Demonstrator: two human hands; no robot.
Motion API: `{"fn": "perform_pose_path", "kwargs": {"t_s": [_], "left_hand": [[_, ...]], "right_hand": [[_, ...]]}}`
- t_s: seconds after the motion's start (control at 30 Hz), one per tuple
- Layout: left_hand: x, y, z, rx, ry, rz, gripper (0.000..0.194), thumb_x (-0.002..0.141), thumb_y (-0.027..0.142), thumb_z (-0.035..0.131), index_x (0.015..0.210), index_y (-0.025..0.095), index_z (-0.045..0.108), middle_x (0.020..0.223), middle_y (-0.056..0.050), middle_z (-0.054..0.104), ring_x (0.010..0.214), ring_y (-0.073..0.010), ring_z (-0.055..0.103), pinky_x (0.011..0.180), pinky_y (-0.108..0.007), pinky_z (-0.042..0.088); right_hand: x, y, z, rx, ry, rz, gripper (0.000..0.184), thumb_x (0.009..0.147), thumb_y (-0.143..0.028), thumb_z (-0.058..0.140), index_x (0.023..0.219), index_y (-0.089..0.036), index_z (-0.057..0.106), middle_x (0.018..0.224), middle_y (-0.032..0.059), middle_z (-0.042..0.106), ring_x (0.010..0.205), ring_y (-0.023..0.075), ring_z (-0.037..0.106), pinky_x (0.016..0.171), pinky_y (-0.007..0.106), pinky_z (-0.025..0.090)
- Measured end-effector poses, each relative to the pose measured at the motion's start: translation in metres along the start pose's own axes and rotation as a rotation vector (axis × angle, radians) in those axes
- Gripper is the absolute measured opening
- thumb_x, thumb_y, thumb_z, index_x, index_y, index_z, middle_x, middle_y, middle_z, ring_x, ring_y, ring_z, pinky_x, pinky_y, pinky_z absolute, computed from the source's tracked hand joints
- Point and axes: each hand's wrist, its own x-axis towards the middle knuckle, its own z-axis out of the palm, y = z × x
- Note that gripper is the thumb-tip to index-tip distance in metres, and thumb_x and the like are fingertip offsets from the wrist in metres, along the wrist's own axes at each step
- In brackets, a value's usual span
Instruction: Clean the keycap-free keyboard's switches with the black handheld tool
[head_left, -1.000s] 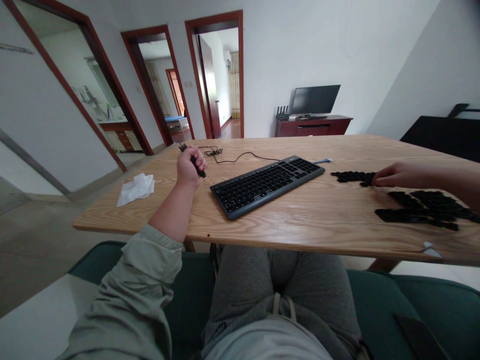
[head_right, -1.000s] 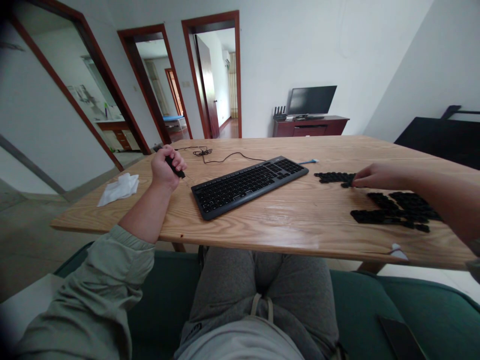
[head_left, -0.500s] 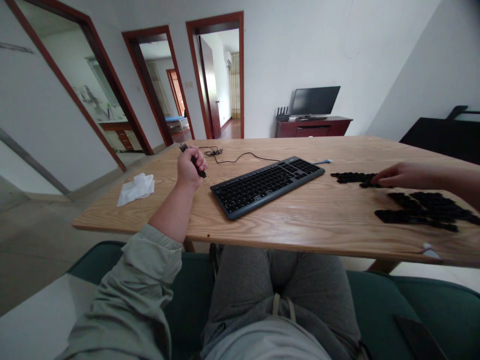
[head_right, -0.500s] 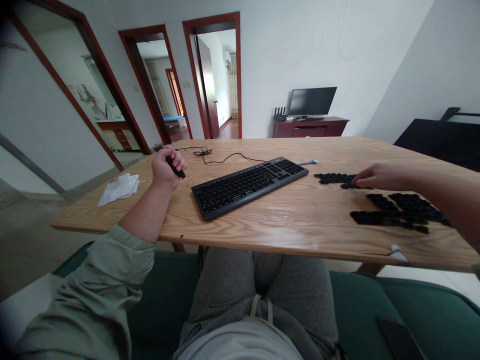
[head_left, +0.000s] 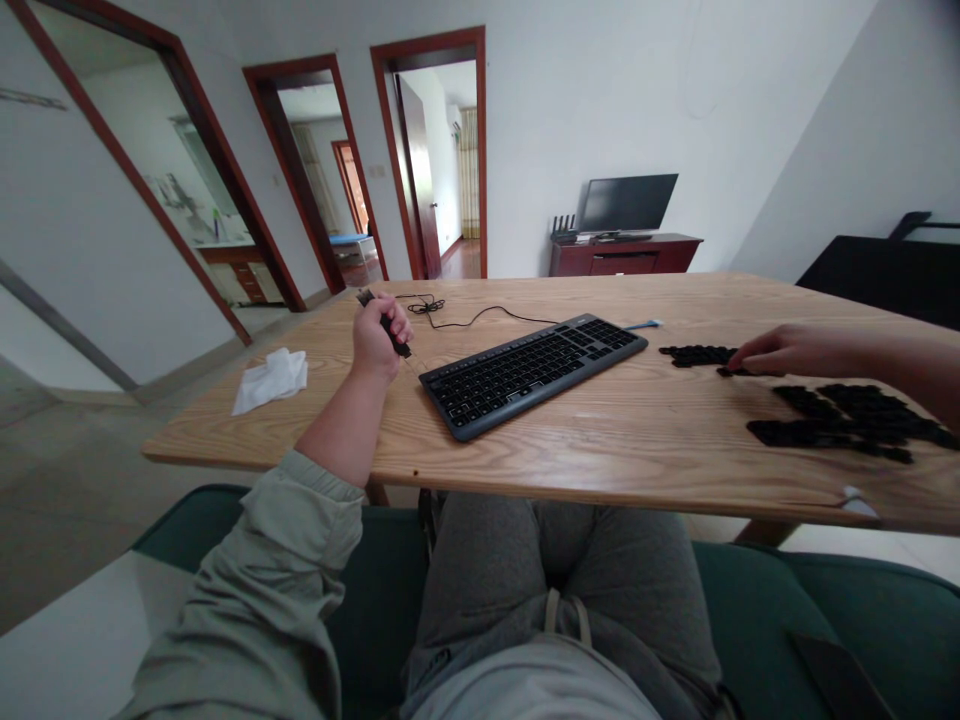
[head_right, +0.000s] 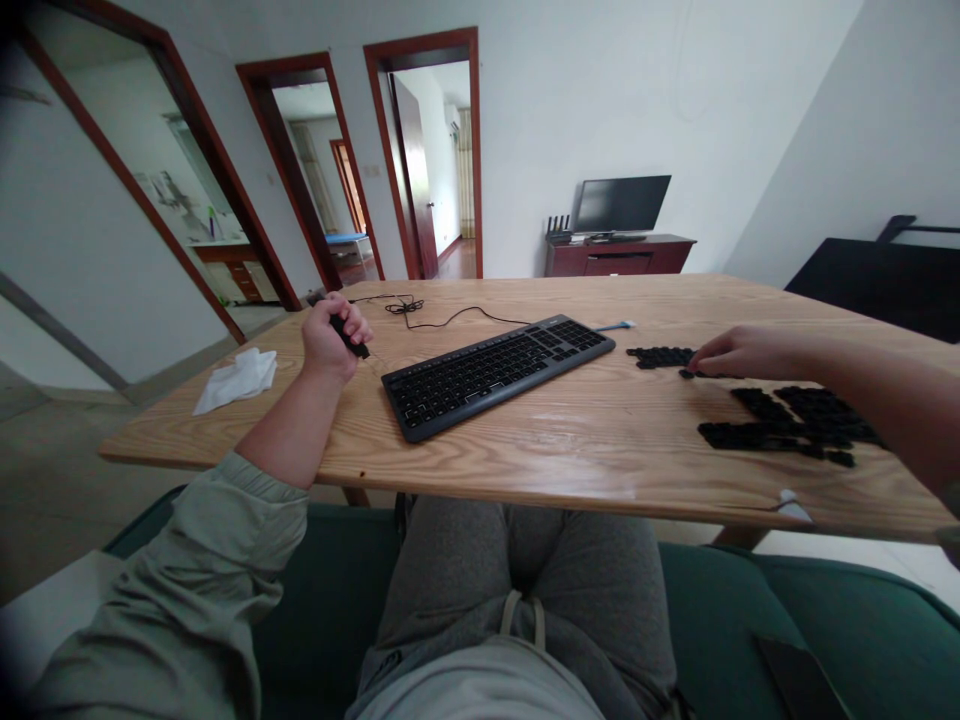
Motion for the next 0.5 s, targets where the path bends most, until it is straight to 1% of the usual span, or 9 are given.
{"fn": "perform_pose_path", "kwargs": {"t_s": [0.1, 0.2, 0.27, 0.33, 0.4, 0.43, 0.5], "left_hand": [[-0.001, 0.001, 0.001, -0.022, 0.016, -0.021, 0.027, 0.077, 0.023, 0.053, 0.058, 0.02, 0.034, 0.042, 0.007, 0.032, 0.032, -0.0062, 0.031, 0.038, -0.02, 0.027], [-0.001, 0.001, 0.001, -0.037, 0.008, -0.018, 0.026, 0.077, 0.022, 0.052, 0.058, 0.02, 0.034, 0.042, 0.007, 0.032, 0.031, -0.0066, 0.031, 0.037, -0.021, 0.026], [0.0, 0.001, 0.001, -0.034, 0.0, -0.011, 0.026, 0.077, 0.022, 0.052, 0.057, 0.02, 0.034, 0.042, 0.007, 0.032, 0.031, -0.0066, 0.031, 0.037, -0.021, 0.026], [0.0, 0.0, 0.0, -0.024, -0.009, -0.001, 0.026, 0.076, 0.022, 0.052, 0.058, 0.02, 0.034, 0.042, 0.007, 0.032, 0.031, -0.0065, 0.031, 0.037, -0.02, 0.026], [0.001, -0.001, -0.001, -0.009, -0.027, 0.016, 0.025, 0.075, 0.022, 0.052, 0.058, 0.02, 0.034, 0.042, 0.007, 0.031, 0.032, -0.0062, 0.03, 0.038, -0.02, 0.026], [0.001, -0.001, -0.002, 0.0, -0.038, 0.026, 0.025, 0.075, 0.023, 0.052, 0.058, 0.02, 0.034, 0.042, 0.007, 0.031, 0.032, -0.0061, 0.03, 0.038, -0.02, 0.026], [0.002, -0.002, -0.002, 0.018, -0.058, 0.042, 0.024, 0.073, 0.023, 0.052, 0.058, 0.02, 0.035, 0.042, 0.008, 0.031, 0.032, -0.006, 0.03, 0.038, -0.02, 0.026]], "right_hand": [[0.004, 0.004, 0.0, 0.002, -0.008, 0.023, 0.027, 0.085, -0.033, 0.057, 0.096, -0.023, 0.079, 0.116, 0.0089, 0.072, 0.111, 0.0284, 0.063, 0.102, 0.035, 0.041], [0.008, 0.013, 0.0, 0.013, -0.031, 0.027, 0.027, 0.084, -0.034, 0.058, 0.098, -0.022, 0.078, 0.117, 0.0099, 0.071, 0.11, 0.0277, 0.063, 0.101, 0.034, 0.04], [0.009, 0.018, 0.001, 0.043, -0.022, 0.014, 0.026, 0.083, -0.031, 0.059, 0.097, -0.02, 0.077, 0.115, 0.0113, 0.072, 0.107, 0.027, 0.064, 0.099, 0.033, 0.041], [0.01, 0.02, 0.001, 0.056, 0.031, 0.033, 0.023, 0.081, -0.029, 0.06, 0.095, -0.019, 0.075, 0.108, 0.0129, 0.073, 0.097, 0.0265, 0.066, 0.091, 0.035, 0.045], [0.009, 0.018, 0.002, 0.044, 0.079, 0.07, 0.017, 0.08, -0.027, 0.061, 0.091, -0.019, 0.072, 0.097, 0.0131, 0.073, 0.084, 0.0253, 0.066, 0.079, 0.035, 0.047], [0.009, 0.016, 0.003, 0.031, 0.09, 0.075, 0.013, 0.079, -0.026, 0.062, 0.087, -0.019, 0.07, 0.091, 0.0125, 0.073, 0.078, 0.0244, 0.064, 0.074, 0.034, 0.047], [0.009, 0.01, 0.005, 0.016, 0.084, 0.05, 0.008, 0.079, -0.024, 0.063, 0.08, -0.018, 0.069, 0.084, 0.011, 0.072, 0.072, 0.0221, 0.061, 0.07, 0.033, 0.044]]}}
